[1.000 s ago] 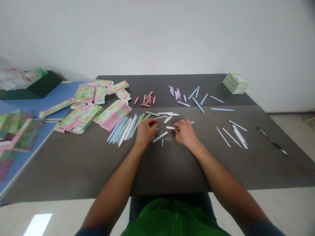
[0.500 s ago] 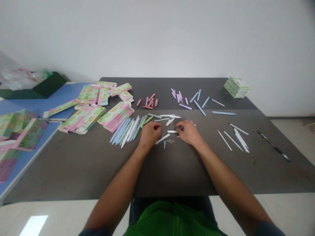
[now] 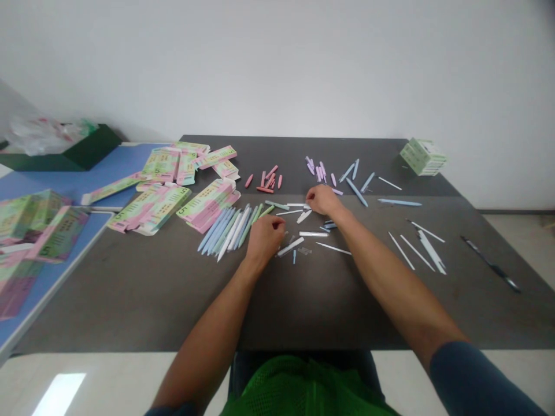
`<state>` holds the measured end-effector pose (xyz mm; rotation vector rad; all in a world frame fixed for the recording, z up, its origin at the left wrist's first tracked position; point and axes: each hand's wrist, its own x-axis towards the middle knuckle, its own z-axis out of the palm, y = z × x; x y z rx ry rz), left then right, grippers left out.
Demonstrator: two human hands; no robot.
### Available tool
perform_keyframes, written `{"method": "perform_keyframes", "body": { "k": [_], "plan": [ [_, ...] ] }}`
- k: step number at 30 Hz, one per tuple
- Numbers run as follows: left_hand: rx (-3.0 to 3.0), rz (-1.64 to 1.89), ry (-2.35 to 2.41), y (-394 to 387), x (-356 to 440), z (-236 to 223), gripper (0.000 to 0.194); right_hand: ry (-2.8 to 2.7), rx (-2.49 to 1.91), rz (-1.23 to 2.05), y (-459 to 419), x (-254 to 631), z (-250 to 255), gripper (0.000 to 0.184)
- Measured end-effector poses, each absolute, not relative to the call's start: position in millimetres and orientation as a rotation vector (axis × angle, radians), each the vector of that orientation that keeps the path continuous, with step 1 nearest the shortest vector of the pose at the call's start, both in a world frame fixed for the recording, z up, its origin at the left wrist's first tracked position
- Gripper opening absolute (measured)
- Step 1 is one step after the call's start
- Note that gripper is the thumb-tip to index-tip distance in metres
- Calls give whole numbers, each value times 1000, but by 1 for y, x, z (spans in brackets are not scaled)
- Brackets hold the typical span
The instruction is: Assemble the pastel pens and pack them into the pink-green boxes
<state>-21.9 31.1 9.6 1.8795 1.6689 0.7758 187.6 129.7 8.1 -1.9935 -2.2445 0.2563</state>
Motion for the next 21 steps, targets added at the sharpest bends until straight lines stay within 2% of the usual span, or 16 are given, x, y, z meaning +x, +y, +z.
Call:
{"method": "perform_keyframes", "body": {
  "k": [21],
  "plan": [
    [1733,843,1764,39,-41,19,23,-2504,-2038,302,137,185,14,22]
  ]
}}
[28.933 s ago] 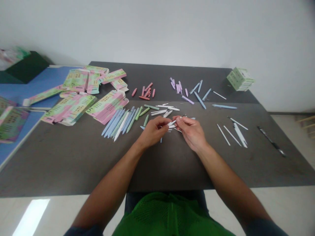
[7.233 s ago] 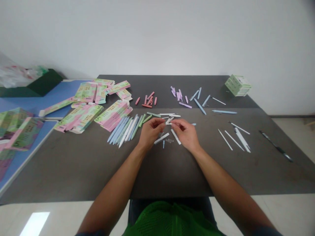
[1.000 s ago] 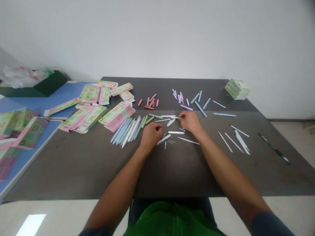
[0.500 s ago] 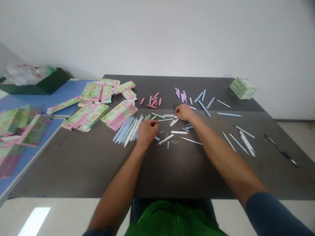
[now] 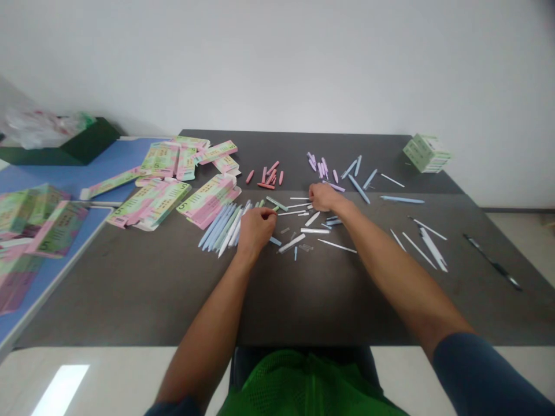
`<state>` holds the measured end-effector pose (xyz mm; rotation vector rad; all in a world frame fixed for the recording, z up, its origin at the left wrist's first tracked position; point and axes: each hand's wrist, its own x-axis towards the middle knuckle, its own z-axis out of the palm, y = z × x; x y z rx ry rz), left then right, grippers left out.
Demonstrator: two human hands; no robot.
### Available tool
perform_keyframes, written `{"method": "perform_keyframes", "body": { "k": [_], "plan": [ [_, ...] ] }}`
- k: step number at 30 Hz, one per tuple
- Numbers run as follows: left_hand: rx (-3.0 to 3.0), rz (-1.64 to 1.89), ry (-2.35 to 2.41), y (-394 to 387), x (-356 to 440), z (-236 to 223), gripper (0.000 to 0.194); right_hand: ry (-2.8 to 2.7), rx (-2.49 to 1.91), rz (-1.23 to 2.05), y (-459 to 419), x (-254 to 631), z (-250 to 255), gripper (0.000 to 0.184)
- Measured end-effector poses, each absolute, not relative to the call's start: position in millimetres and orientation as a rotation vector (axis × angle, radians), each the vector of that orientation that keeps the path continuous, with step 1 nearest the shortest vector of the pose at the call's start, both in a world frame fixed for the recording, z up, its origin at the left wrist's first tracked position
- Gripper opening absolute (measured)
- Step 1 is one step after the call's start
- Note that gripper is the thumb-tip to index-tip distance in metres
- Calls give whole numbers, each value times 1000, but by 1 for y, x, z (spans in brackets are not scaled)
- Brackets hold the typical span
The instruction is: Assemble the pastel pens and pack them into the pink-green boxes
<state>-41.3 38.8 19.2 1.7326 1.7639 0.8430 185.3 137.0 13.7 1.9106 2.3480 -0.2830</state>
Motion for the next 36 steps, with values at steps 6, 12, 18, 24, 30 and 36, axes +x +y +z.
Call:
{"method": "perform_keyframes", "body": {
  "k": [6,12,18,24,30,36],
  "plan": [
    [1764,899,1717,39,-42,20,21,2520,1952,-399,101,201,27,17],
    [2075,987,1491,31,-24,10,26,2738,2077,-802,47,195,26,9],
    [2220,772,1355,25,-14,5,23,2801,2180,-1482,18,183,15,10],
    [2073,702,1328,22,-13,9,30,2348,2370,-2529,10,177,-6,34],
    [2031,617,1194,16,-5,6,33,2258,2329,-2771,7,169,-16,33],
    [2088,734,1253,21,5,-2,27,2313,2671,-2400,12,190,-8,38]
  ]
}}
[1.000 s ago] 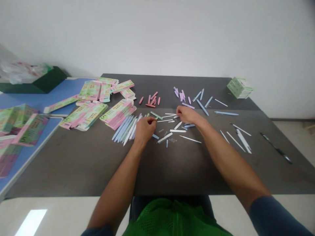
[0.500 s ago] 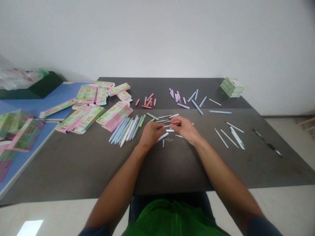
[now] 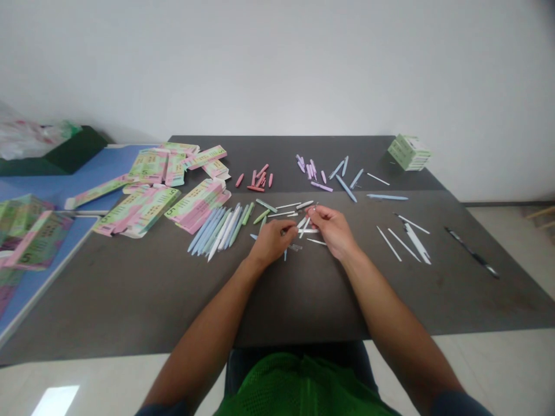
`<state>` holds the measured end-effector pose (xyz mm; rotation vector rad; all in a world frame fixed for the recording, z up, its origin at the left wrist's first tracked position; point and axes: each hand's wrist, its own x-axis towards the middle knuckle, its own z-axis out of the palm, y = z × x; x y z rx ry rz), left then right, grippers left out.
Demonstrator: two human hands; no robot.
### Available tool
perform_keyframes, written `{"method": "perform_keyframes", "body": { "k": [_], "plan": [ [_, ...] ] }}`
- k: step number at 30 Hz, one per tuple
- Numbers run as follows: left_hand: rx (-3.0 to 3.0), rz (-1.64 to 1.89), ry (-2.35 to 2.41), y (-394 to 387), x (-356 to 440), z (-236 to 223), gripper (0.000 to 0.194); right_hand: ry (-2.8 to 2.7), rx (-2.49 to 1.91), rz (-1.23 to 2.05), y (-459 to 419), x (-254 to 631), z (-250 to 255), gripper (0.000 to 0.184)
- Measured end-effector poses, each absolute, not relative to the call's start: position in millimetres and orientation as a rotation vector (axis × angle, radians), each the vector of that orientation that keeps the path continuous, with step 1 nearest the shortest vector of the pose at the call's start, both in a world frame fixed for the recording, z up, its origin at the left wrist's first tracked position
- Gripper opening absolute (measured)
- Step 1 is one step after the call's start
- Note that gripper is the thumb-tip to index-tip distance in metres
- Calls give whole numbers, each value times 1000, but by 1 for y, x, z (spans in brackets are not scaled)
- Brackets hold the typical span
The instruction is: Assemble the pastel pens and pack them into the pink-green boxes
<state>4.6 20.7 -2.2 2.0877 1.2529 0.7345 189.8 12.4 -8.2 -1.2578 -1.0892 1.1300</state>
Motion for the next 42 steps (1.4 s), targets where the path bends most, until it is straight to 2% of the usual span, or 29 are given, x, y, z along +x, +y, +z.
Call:
{"method": "perform_keyframes", "body": {
  "k": [5,9,19,23,27,30,35,42],
  "plan": [
    [2282,765,1366,35,20,-12,27,-1133,-1463,825,18,208,-9,38],
    [2419,626,1423,43,31,-6,30,-1233,-1510,724,18,211,-11,38],
    [2439,391,1457,63,70,-5,16,-1439,-1529,602,17,215,-11,37],
    [2159,631,1434,66,61,-4,29,-1441,-1511,603,18,217,-14,39],
    [1691,917,1384,60,31,1,45,-1417,-1472,737,17,212,-14,43],
    [1326,1075,1214,49,9,1,36,-1381,-1438,821,13,204,-9,43],
    [856,1201,1014,32,-6,-2,31,-1389,-1417,825,7,189,-4,24],
    [777,1219,918,28,-1,-2,32,-1535,-1405,652,0,180,-6,20]
  ]
}}
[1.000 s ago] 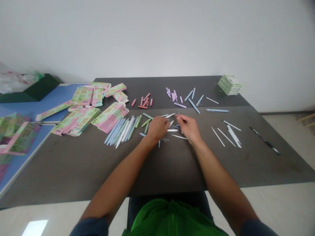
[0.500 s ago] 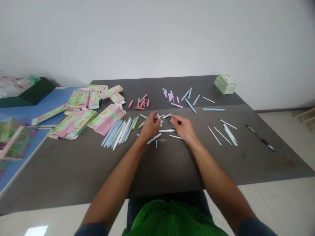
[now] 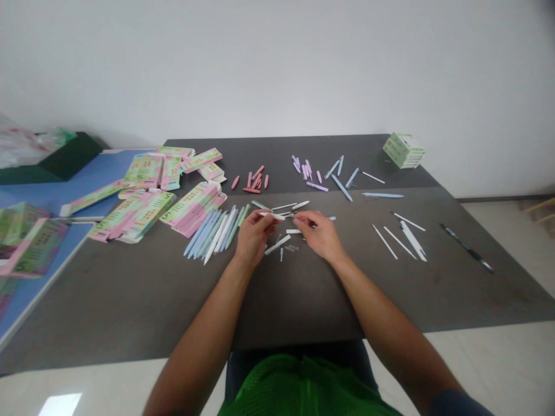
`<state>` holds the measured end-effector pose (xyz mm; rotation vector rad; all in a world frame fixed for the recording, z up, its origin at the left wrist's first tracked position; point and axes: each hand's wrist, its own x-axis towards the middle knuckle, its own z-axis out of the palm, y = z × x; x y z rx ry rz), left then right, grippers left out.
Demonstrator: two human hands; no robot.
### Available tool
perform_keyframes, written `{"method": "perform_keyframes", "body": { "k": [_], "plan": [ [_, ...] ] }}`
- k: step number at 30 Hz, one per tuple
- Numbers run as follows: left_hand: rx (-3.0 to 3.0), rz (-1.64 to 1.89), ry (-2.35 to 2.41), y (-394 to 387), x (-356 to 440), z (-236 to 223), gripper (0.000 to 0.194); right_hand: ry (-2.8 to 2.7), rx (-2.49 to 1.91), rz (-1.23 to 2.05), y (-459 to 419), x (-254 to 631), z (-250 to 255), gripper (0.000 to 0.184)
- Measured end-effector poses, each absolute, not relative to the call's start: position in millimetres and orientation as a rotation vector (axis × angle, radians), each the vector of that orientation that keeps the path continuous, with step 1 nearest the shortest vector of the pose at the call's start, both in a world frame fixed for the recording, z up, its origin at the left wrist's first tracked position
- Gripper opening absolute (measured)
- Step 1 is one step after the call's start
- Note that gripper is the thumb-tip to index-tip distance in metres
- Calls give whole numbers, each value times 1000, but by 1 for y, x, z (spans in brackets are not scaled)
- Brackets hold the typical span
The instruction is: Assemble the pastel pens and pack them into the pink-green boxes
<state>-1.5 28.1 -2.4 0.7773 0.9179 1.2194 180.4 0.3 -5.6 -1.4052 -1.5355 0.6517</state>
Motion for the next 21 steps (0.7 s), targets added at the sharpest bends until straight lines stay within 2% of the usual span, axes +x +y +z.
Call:
{"method": "perform_keyframes", "body": {
  "k": [9,21],
  "plan": [
    [823,1382,916,25,-6,1,31,-1704,-1304,505,-2,179,-5,18],
    [1017,1434,982,25,-8,-3,28,-1726,-1276,495,-5,176,-2,22]
  ]
}}
